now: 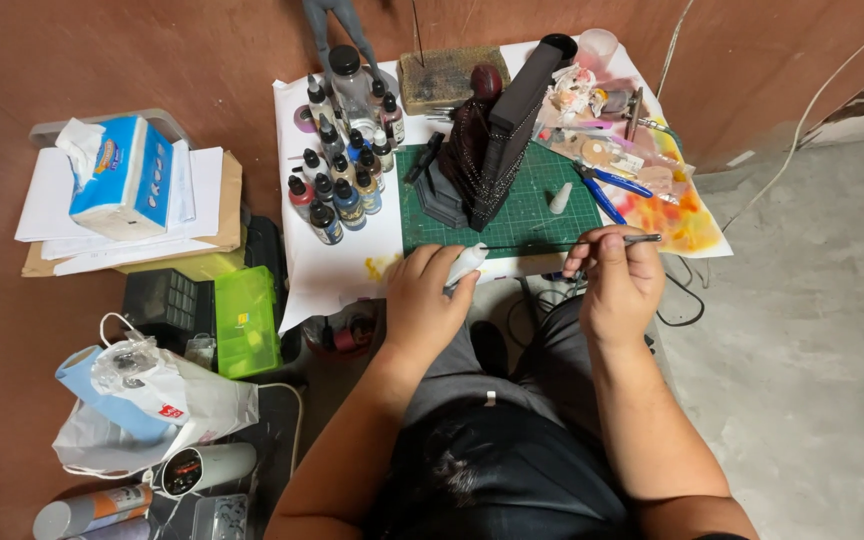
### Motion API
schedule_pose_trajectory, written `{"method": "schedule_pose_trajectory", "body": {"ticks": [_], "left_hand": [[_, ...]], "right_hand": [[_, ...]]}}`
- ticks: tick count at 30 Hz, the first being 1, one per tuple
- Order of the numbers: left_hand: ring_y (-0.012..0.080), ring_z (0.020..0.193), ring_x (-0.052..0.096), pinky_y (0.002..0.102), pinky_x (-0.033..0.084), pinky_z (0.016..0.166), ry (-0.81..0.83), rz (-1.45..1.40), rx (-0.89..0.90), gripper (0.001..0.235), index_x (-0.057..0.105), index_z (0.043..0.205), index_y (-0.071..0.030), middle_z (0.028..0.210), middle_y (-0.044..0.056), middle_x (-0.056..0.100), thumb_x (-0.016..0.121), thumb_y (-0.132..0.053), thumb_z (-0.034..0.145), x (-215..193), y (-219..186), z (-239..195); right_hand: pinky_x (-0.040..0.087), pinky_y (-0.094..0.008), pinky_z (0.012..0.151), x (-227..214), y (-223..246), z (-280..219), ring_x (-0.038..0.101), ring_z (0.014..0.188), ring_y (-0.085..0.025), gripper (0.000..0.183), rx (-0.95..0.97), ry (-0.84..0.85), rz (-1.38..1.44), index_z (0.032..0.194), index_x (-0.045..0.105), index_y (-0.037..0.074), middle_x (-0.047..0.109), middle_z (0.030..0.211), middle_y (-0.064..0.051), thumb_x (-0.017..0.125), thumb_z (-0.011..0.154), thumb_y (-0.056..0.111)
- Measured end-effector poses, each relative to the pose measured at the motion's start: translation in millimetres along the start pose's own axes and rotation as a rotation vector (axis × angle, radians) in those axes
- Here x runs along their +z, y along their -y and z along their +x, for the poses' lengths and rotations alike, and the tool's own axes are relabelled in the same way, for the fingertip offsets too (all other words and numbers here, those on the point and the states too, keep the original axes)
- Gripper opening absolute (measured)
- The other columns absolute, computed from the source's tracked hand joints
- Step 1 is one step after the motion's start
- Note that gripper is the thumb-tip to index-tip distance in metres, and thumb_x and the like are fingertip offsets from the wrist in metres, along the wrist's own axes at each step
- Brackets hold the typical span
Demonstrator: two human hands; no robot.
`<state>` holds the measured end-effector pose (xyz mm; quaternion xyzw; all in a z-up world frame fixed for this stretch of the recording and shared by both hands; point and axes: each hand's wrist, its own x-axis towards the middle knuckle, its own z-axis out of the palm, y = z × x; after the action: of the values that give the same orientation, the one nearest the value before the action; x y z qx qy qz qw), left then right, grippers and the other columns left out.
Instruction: Painting a small figurine component using an airbrush tool at a workstation.
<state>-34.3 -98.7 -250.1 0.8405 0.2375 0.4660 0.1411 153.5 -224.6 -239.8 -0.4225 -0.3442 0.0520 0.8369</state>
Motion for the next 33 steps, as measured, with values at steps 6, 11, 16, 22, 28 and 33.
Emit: {"method": "schedule_pose_trajectory", "body": {"ticks": [6,11,16,22,28,33], "left_hand": [[0.0293,0.088,0.071,0.043,0.053,0.081,-0.029,0.017,-0.03,0.035,0.072,0.111,-0.012,0.099,0.006,0.069,0.083,-0.028,0.081,4.6,7.1,6.3],[0.0324,0.084,0.07,0.043,0.055,0.075,-0.089,-0.001,-0.02,0.036,0.071,0.108,-0.01,0.096,0.008,0.068,0.084,-0.023,0.078,-7.4,24.1,16.1],[0.0273,0.084,0.069,0.039,0.056,0.076,-0.161,0.011,-0.035,0.032,0.07,0.108,-0.012,0.097,0.005,0.067,0.083,-0.023,0.081,-10.7,52.0,21.9],[0.0256,0.084,0.069,0.037,0.056,0.075,-0.144,-0.073,-0.083,0.029,0.07,0.108,-0.009,0.097,0.005,0.067,0.082,-0.018,0.083,-19.2,48.4,22.2],[0.0251,0.084,0.069,0.037,0.056,0.075,-0.121,-0.064,-0.096,0.03,0.07,0.108,-0.008,0.097,0.005,0.067,0.082,-0.019,0.083,-20.1,47.6,21.2],[0.0236,0.084,0.069,0.035,0.056,0.075,-0.099,-0.067,-0.113,0.03,0.07,0.108,-0.009,0.096,0.004,0.066,0.083,-0.019,0.083,-19.7,49.2,20.8]], "right_hand": [[0.061,-0.033,0.055,6.3,-1.4,10.5,0.068,0.062,-0.023,0.021,0.051,-0.086,0.065,0.106,0.058,-0.005,0.063,0.076,-0.018,0.05,0.112,0.013],[0.062,-0.035,0.054,-2.1,-22.6,19.8,0.069,0.06,-0.026,0.02,0.064,-0.112,0.061,0.105,0.059,-0.005,0.064,0.077,-0.021,0.051,0.112,0.013],[0.063,-0.034,0.054,-4.7,-34.8,21.9,0.071,0.06,-0.024,0.019,0.066,-0.108,0.038,0.105,0.059,-0.004,0.065,0.076,-0.019,0.05,0.112,0.011],[0.064,-0.037,0.055,-10.8,-51.7,20.6,0.071,0.06,-0.027,0.018,0.04,-0.086,0.017,0.106,0.059,-0.005,0.065,0.077,-0.022,0.051,0.112,0.011],[0.064,-0.035,0.056,-12.7,-58.8,22.7,0.071,0.061,-0.025,0.018,0.029,-0.097,0.023,0.106,0.058,-0.003,0.064,0.077,-0.02,0.05,0.112,0.012],[0.064,-0.034,0.057,-8.6,-53.8,23.6,0.07,0.061,-0.024,0.019,0.005,-0.09,0.029,0.106,0.058,-0.003,0.063,0.077,-0.02,0.049,0.112,0.012]]}}
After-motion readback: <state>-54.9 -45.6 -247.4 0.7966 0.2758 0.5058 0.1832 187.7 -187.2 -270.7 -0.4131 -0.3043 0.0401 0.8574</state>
